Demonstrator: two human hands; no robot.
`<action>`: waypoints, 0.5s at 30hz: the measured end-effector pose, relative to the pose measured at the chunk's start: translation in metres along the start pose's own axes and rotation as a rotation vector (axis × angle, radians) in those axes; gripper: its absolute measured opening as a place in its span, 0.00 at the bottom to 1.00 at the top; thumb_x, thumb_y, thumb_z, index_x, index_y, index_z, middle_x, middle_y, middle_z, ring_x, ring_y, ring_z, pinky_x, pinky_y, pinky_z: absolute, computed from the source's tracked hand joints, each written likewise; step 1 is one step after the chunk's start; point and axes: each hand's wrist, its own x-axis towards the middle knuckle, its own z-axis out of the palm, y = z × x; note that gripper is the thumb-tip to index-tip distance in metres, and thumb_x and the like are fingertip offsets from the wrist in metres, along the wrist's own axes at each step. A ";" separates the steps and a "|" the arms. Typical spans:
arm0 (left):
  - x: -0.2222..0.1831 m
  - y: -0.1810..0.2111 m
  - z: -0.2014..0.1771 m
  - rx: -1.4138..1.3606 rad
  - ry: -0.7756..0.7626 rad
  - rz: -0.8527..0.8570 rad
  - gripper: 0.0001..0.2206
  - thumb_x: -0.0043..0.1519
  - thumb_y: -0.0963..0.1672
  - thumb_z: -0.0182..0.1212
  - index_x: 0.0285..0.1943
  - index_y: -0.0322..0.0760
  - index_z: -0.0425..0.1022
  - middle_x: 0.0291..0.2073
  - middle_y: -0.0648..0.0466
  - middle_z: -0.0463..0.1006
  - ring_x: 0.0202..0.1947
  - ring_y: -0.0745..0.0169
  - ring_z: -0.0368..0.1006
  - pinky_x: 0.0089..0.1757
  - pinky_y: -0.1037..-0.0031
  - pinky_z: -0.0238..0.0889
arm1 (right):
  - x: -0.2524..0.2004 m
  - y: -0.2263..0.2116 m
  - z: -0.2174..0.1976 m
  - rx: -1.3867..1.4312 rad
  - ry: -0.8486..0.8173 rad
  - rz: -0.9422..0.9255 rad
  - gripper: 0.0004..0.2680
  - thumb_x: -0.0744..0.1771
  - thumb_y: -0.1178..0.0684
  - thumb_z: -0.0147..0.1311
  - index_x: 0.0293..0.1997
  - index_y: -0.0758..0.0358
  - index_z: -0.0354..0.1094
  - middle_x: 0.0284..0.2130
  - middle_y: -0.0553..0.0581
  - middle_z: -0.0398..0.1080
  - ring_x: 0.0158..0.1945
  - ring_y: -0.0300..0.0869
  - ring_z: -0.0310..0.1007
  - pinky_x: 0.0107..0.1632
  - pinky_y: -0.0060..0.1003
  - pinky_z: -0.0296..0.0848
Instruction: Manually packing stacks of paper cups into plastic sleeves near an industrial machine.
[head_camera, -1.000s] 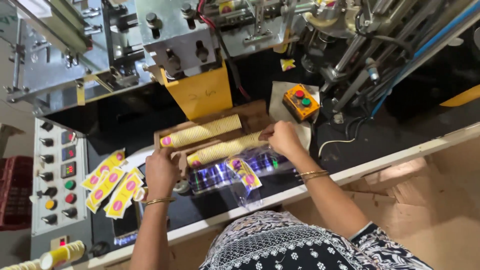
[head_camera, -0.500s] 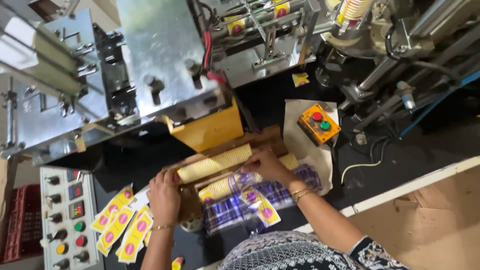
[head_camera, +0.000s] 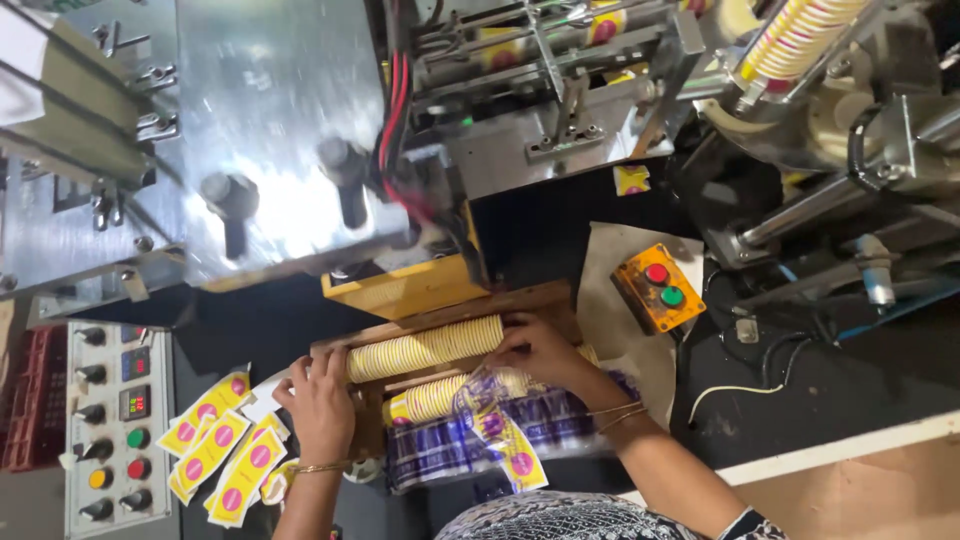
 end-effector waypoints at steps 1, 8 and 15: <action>-0.002 0.001 -0.002 -0.024 0.008 -0.017 0.20 0.58 0.40 0.56 0.60 0.46 0.75 0.55 0.58 0.75 0.58 0.53 0.67 0.54 0.52 0.54 | -0.003 0.000 -0.002 -0.015 0.004 -0.047 0.05 0.61 0.54 0.69 0.33 0.62 0.80 0.33 0.54 0.79 0.50 0.43 0.72 0.51 0.40 0.71; -0.009 0.011 -0.039 -0.775 0.287 -0.021 0.21 0.57 0.40 0.54 0.62 0.43 0.73 0.58 0.41 0.74 0.58 0.42 0.69 0.55 0.56 0.62 | -0.087 -0.060 -0.019 0.470 -0.267 0.144 0.06 0.60 0.69 0.55 0.28 0.71 0.79 0.31 0.59 0.78 0.38 0.48 0.79 0.49 0.48 0.72; -0.023 0.036 -0.091 -2.320 -0.181 -0.559 0.23 0.68 0.49 0.45 0.74 0.51 0.62 0.47 0.39 0.77 0.31 0.50 0.78 0.32 0.65 0.76 | -0.129 -0.257 0.028 0.388 -0.560 -0.265 0.07 0.55 0.71 0.54 0.28 0.70 0.76 0.24 0.58 0.75 0.57 0.53 0.76 0.77 0.56 0.49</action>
